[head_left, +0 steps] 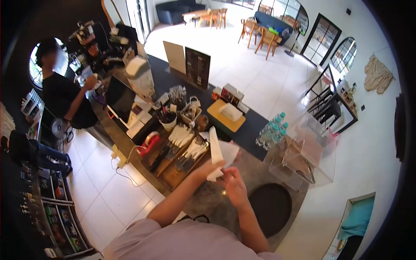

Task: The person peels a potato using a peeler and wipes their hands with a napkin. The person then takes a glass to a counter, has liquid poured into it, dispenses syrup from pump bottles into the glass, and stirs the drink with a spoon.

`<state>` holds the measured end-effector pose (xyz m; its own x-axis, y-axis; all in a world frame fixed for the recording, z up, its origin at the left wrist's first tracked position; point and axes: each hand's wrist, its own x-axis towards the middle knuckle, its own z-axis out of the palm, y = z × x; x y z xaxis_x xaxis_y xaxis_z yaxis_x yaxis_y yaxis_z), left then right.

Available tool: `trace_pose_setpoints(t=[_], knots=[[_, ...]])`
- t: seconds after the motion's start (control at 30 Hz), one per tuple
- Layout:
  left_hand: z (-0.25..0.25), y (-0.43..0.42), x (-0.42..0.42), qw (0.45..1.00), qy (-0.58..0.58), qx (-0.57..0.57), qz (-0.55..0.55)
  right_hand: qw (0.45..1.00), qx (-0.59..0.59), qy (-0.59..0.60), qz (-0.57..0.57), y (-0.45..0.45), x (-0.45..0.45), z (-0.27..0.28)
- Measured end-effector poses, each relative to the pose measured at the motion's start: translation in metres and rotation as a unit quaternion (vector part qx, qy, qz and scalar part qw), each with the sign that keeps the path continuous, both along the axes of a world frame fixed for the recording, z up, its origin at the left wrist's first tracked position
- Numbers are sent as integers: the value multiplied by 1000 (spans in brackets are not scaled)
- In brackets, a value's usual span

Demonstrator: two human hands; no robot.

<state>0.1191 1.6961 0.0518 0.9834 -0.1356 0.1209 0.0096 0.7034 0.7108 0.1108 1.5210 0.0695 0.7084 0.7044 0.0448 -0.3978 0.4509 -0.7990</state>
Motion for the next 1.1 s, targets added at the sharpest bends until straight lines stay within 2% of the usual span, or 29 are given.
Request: trace_pose_setpoints(t=[0.03, 0.07, 0.13, 0.2, 0.27, 0.3, 0.33, 0.4, 0.47, 0.53, 0.6, 0.63, 0.7, 0.73, 0.8, 0.83, 0.87, 0.93, 1.0, 1.07, 1.1], knots=[[-16, -1, -11, 992, 59, 110, -12, 995, 34, 86, -29, -8, -15, 5], [-33, -1, -21, 969, 119, 216, -14, 996, 43, 73, -17, -18, -28, 2], [-25, -22, -45, 965, 100, 241, -20, 992, -91, 41, -81, -34, -47, -10], [-3, -43, -74, 968, 76, 236, -29, 995, -70, 48, -48, -50, -62, -16], [-10, -65, -101, 950, 94, 293, -52, 996, -45, 66, -50, -73, -78, -28], [-5, -77, -115, 940, 83, 325, -56, 992, -127, 0, -25, -89, -82, -35], [-5, -90, -127, 942, 121, 301, -84, 976, -207, -73, 6, -98, -81, -31], [-29, -112, -153, 942, 70, 324, -43, 980, -177, -75, 44, -128, -83, -29], [-30, -129, -177, 943, 44, 327, -45, 947, -289, -76, 121, -170, -88, -45], [-29, -156, -207, 940, 21, 338, -34, 971, -214, 1, 111, -202, -104, -36], [-18, -196, -235, 949, 37, 313, 31, 977, -145, 18, 158, -235, -120, -25], [-32, -212, -242, 940, 28, 335, 57, 976, -146, 17, 160, -254, -129, -33], [-32, -243, -262, 938, 13, 337, 80, 958, -42, 146, 242, -292, -144, -53], [-31, -258, -271, 935, -2, 339, 103, 958, -42, 145, 243, -307, -156, -39], [-26, -291, -288, 935, 4, 328, 133, 901, 66, 254, 346, -331, -179, -8], [-21, -312, -297, 944, -12, 290, 155, 957, -43, 167, 233, -350, -194, -26], [-19, -331, -305, 952, -27, 250, 175, 957, -45, 167, 233, -359, -202, -26], [-44, -366, -316, 956, 18, 238, 172, 979, -39, -7, 198, -372, -219, -28], [-56, -405, -326, 954, -35, 229, 189, 977, -50, -189, 85, -378, -238, -46], [-48, -439, -336, 974, -95, 119, 170, 934, -120, -338, -2, -382, -269, 20], [-36, -450, -342, 981, -98, 62, 155, 922, -148, -357, -33, -381, -277, 19]])
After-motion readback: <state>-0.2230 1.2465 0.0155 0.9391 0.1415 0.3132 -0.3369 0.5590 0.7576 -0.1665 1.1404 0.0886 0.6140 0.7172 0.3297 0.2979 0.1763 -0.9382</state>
